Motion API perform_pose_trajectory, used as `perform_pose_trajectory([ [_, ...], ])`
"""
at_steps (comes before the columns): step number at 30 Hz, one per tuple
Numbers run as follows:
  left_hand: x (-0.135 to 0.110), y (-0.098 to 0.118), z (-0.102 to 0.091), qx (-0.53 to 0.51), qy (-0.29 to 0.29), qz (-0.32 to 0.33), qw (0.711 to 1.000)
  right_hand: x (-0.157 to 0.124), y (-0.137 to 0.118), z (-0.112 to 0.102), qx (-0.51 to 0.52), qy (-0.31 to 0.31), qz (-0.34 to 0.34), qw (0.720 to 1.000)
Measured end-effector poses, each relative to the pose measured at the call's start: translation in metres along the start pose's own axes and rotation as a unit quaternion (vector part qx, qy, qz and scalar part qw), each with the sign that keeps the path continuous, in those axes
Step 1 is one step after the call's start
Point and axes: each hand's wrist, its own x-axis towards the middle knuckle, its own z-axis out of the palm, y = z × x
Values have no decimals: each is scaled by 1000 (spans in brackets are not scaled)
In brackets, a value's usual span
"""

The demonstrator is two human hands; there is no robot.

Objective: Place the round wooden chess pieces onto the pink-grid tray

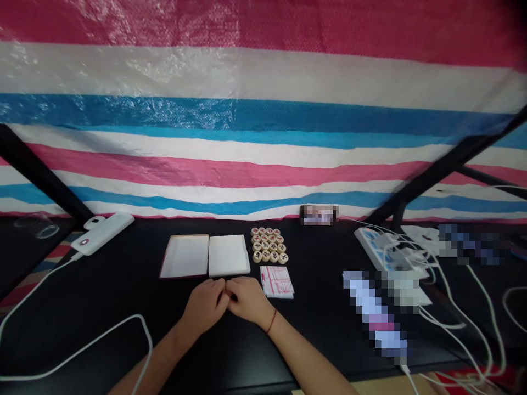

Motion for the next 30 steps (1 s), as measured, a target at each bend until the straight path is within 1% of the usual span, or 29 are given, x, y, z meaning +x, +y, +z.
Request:
perform_pose_trajectory([
  [2,1,1,-1,11,-10,-8,1000,0,2,0,10,5,-4,1000],
  [5,2,1,-1,4,-7,-18,1000,0,3,0,19,9,-1,1000],
  [10,2,-1,-1,-15,-4,-16,1000,0,4,-1,35,9,7,999],
  [24,2,-2,0,-3,3,-6,1000,0,6,2,49,36,10,998],
  [30,2,0,-2,-10,-1,-9,1000,0,6,1,50,36,13,998],
])
